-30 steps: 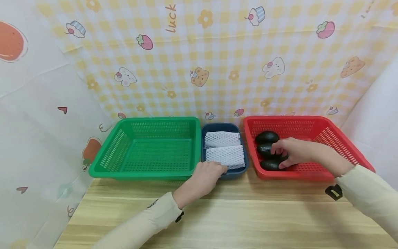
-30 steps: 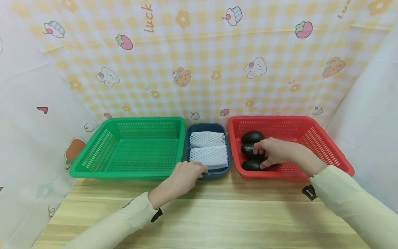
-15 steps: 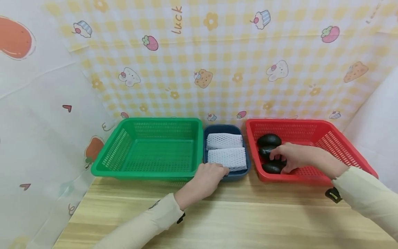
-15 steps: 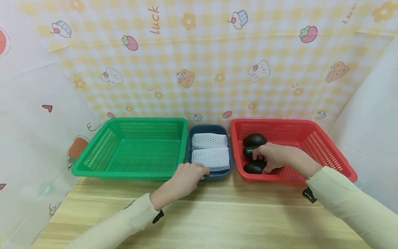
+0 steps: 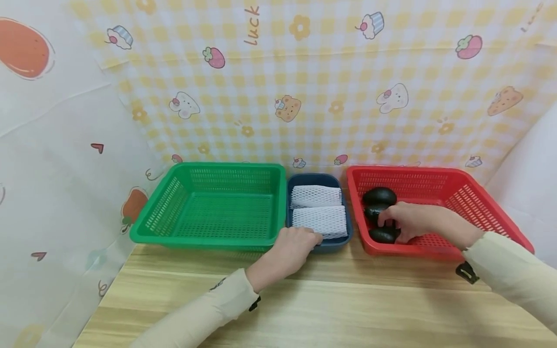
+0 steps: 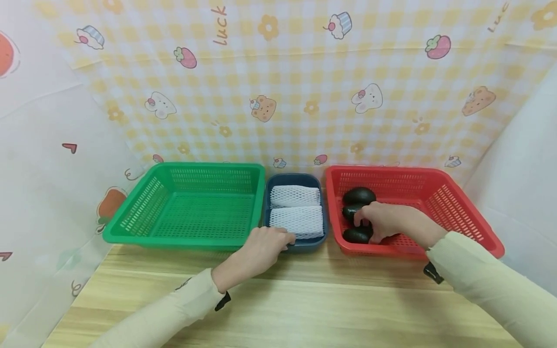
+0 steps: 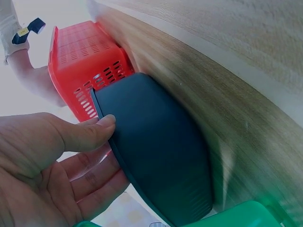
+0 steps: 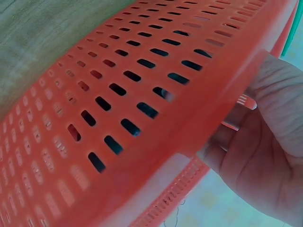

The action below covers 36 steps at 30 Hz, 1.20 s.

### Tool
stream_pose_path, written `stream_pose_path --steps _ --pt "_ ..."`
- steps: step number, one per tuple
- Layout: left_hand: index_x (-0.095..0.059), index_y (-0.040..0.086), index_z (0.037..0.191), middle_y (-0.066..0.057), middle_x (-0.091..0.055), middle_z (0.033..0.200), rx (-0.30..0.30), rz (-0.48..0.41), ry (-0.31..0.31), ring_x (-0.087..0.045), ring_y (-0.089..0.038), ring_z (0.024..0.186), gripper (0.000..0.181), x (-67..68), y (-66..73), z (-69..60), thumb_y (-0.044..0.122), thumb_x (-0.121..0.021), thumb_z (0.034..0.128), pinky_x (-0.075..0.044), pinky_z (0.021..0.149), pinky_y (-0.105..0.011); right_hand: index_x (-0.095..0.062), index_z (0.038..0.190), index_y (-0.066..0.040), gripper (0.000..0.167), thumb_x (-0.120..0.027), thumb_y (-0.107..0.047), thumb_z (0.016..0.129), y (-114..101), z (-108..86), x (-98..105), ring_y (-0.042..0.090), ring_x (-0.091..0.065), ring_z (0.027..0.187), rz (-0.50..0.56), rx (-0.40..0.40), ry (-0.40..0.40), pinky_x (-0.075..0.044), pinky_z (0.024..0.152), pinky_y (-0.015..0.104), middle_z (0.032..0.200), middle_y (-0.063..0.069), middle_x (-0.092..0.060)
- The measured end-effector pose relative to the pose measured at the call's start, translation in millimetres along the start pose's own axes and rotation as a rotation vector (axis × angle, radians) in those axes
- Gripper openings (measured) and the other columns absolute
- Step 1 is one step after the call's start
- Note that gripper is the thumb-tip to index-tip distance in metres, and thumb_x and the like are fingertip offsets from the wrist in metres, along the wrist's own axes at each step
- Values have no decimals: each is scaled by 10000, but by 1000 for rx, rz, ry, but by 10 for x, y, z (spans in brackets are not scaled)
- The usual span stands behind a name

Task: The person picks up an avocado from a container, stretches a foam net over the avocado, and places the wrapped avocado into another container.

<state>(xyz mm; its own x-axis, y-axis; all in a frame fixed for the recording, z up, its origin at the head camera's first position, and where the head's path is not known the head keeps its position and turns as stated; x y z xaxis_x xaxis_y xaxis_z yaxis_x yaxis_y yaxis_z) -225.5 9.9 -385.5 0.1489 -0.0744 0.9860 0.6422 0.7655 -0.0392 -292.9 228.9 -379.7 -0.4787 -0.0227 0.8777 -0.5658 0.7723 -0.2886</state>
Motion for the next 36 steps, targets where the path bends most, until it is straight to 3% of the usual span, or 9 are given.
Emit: stream_pose_path --steps 26,36 --pt "-775 254 974 66 -672 813 -5 -9 -3 -626 -149 688 191 -17 5 -18 80 -696 962 -406 440 -292 -741 1099 -197 432 -945 -236 719 -15 48 -70 114 -547 705 -5 22 -9 -493 613 286 902 -50 -622" --pt "-775 247 982 60 -680 824 -15 6 11 -634 -158 694 178 -9 1 -18 91 -690 971 -417 446 -299 -719 1051 -234 440 -962 -259 686 -40 64 -64 135 -576 750 -31 36 3 -562 665 326 868 -74 -613"
Point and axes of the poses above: each hand's wrist, its own z-axis towards the middle knuckle, its own x-axis out of the back of the hand, y = z × x, the point moved 8 cm from there along z, towards the middle knuckle
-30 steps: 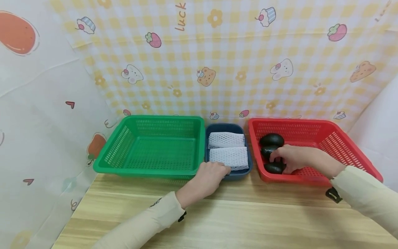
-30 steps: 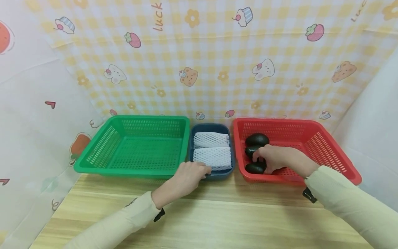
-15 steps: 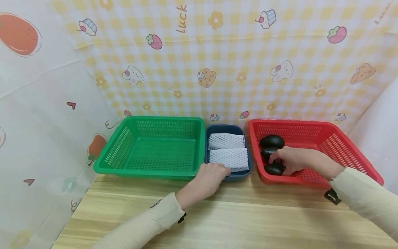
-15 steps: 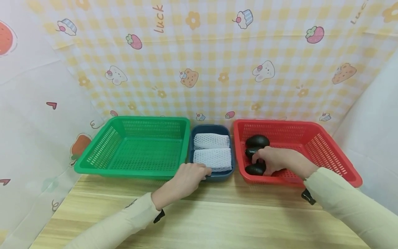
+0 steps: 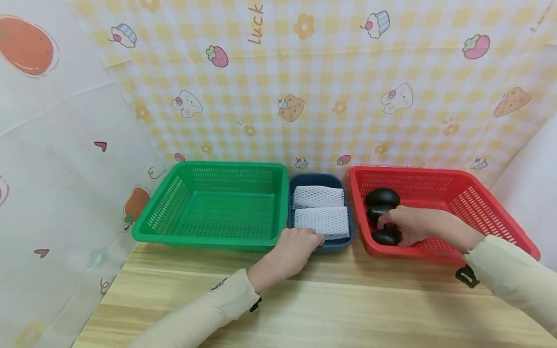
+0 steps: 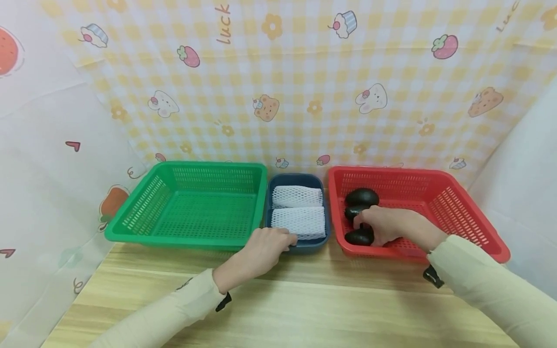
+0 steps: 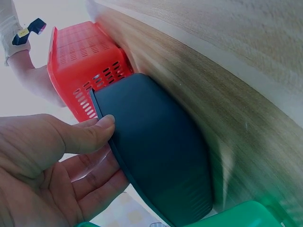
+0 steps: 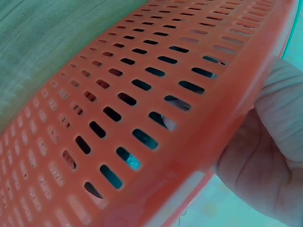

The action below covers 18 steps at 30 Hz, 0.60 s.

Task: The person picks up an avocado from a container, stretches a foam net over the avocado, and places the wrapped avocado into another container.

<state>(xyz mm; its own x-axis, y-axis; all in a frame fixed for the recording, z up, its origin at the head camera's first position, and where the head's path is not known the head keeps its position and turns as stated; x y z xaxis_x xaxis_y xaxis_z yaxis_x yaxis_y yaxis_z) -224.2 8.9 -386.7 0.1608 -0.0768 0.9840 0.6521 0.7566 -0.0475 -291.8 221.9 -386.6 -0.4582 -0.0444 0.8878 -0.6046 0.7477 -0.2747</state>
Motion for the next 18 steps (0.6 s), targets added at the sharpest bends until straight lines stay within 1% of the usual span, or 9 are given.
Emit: stream_pose_path --steps 4,12,18 --pt "-776 250 995 62 -688 844 1 2 -7 -639 -151 709 192 0 2 4 81 -686 971 -423 455 -290 -712 1051 -232 441 -961 -257 689 -14 6 12 138 -583 759 -11 1 -1 -572 682 337 869 -81 -612" --pt "-768 265 1016 64 -690 870 9 17 -19 -654 -158 733 194 -10 1 3 98 -677 980 -450 465 -306 -694 1057 -240 443 -954 -286 702 -48 -17 66 150 -590 778 10 7 -11 -553 692 325 873 -82 -617" --pt "-771 268 1032 63 -696 884 10 19 -25 -660 -160 741 213 -21 1 3 89 -665 986 -461 470 -309 -692 1078 -243 463 -953 -310 701 -46 -46 106 139 -587 793 -3 4 -1 -541 705 328 890 -98 -626"
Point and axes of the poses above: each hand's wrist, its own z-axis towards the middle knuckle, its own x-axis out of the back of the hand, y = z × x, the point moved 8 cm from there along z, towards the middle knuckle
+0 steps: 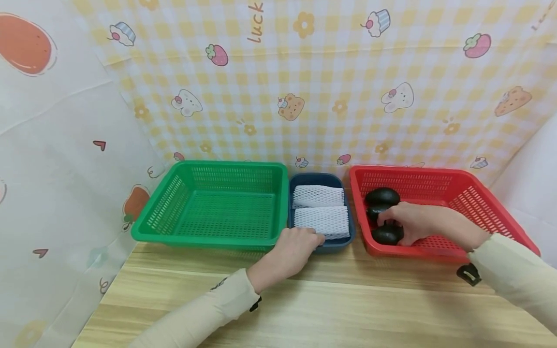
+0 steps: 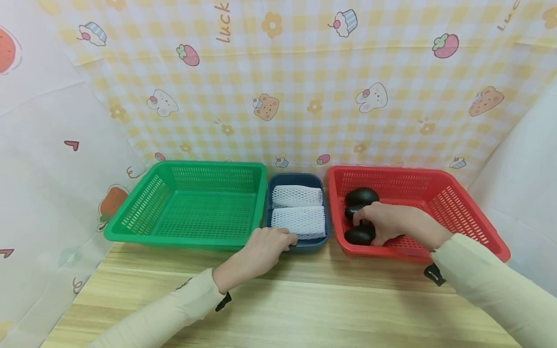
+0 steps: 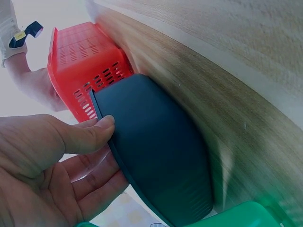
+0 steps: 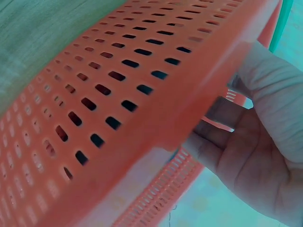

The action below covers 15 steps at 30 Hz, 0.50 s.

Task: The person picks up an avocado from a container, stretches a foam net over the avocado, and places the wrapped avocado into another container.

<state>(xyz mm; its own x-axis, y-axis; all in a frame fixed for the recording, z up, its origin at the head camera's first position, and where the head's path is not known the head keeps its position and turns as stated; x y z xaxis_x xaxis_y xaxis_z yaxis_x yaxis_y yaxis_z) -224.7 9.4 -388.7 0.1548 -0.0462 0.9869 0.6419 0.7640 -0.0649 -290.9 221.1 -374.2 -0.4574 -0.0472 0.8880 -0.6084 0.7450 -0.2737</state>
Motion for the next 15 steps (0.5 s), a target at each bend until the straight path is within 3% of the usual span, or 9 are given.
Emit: stream_pose_path --steps 6,15 --pt "-770 267 1026 59 -689 878 -2 9 2 -658 -158 737 215 2 5 -3 86 -660 988 -452 460 -308 -695 1187 -166 569 -956 -275 693 17 -46 51 163 -601 849 18 -44 19 -568 741 383 990 -56 -658" --pt "-772 273 1030 64 -689 877 -3 12 4 -652 -150 729 221 20 16 -9 84 -668 983 -444 457 -302 -657 1233 -132 632 -950 -283 693 -44 -127 166 205 -571 907 35 -29 64 -561 741 375 1033 -39 -629"
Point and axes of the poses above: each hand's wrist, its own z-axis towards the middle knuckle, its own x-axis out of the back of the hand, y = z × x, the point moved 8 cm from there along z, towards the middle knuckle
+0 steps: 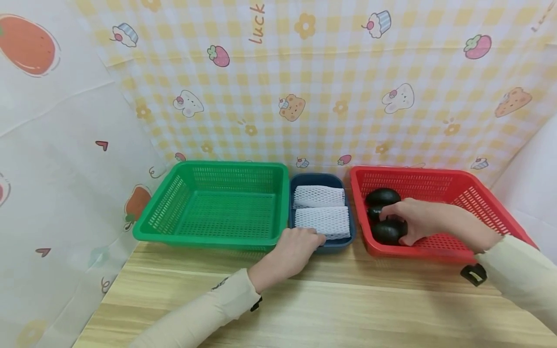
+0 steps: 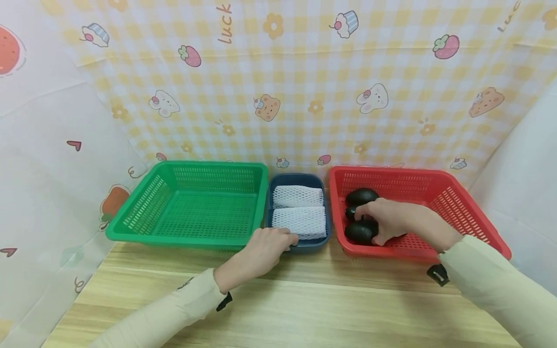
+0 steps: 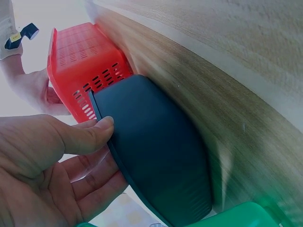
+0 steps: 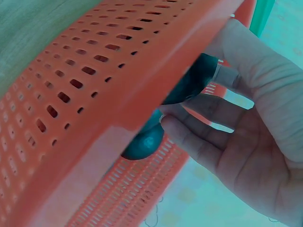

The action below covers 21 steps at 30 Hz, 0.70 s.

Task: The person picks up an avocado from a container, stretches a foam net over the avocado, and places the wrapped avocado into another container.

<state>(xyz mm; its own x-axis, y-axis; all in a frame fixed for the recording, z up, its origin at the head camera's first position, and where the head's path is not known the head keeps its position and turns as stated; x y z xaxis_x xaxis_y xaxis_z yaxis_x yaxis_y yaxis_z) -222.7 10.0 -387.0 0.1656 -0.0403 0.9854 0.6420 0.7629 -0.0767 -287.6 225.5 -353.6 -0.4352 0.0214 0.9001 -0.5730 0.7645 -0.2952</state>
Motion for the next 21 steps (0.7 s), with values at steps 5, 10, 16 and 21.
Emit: stream_pose_path --steps 5,10,16,21 --pt "-768 267 1041 56 -689 883 -3 0 -11 -656 -161 733 218 -7 4 6 83 -668 983 -450 458 -311 -643 1253 -121 636 -938 -269 709 -46 -51 76 209 -567 924 -10 15 30 -551 744 356 1048 -34 -623" --pt "-764 264 1041 55 -687 884 -6 0 -11 -656 -167 736 215 -8 2 15 80 -672 979 -450 462 -314 -646 1253 -121 638 -938 -270 706 -78 -91 148 185 -578 911 -29 39 67 -557 747 354 1054 -40 -635" --pt "-765 255 1056 42 -692 894 -10 2 -13 -662 -177 743 218 -9 6 18 75 -669 980 -458 461 -318 -647 1243 -133 639 -945 -282 697 -65 -113 225 174 -589 877 -18 22 91 -569 737 357 1023 -31 -636" --pt "-767 262 1068 48 -694 906 -10 4 -20 -664 -171 749 230 -10 12 6 72 -679 972 -466 466 -316 -649 1240 -124 629 -941 -272 703 -84 -140 282 185 -579 865 -33 16 118 -552 716 334 1024 -12 -633"
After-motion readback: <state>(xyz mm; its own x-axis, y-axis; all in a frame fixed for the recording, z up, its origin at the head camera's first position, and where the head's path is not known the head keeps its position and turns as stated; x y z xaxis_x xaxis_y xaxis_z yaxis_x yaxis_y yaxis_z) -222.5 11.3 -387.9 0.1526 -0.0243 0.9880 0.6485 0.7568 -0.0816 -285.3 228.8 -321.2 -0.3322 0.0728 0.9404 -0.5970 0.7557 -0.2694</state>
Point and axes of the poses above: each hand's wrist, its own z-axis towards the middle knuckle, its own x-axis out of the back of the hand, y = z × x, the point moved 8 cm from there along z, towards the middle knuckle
